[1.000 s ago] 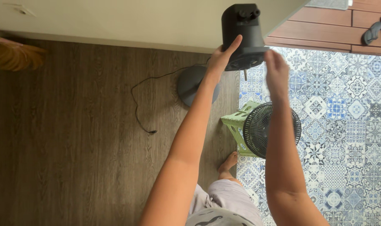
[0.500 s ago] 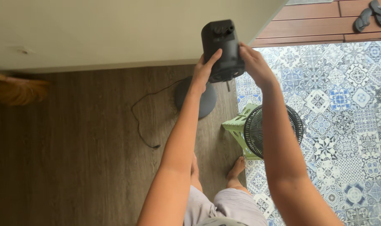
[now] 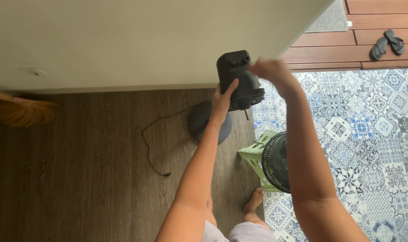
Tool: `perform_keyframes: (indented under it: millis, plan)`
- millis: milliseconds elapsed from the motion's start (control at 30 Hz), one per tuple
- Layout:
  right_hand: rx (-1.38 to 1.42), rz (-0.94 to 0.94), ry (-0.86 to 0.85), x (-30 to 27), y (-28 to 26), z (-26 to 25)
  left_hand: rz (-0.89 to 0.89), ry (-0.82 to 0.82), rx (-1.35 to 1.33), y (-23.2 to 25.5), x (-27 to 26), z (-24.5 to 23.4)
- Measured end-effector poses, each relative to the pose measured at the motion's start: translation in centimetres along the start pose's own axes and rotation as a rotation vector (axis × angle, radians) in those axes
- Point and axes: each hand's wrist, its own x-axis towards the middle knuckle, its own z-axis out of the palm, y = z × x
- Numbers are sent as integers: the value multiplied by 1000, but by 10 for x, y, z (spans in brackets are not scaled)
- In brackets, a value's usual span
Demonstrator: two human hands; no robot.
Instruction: The person assembles a standing fan by attaching the front grille, inserting the fan blade, and securing the rear grille. They manipulate the fan head and base to align components and tighten the assembly.
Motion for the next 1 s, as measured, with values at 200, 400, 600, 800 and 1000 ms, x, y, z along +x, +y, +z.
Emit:
perform_keyframes:
  millis: [200, 400, 600, 800, 1000]
  plan:
    - [-530, -435, 205, 15, -14, 51, 37, 34, 79, 7, -10, 4]
    - [-639, -343, 305, 8, -48, 68, 121, 112, 156, -39, 9, -14]
    - [-124, -442, 282, -17, -19, 23, 99, 231, 8, -88, 46, -76]
    - [82, 193, 12, -65, 41, 25, 196, -347, 725, -42, 5, -52]
    - [392, 213, 90, -75, 99, 24, 59, -125, 754, -54, -22, -72]
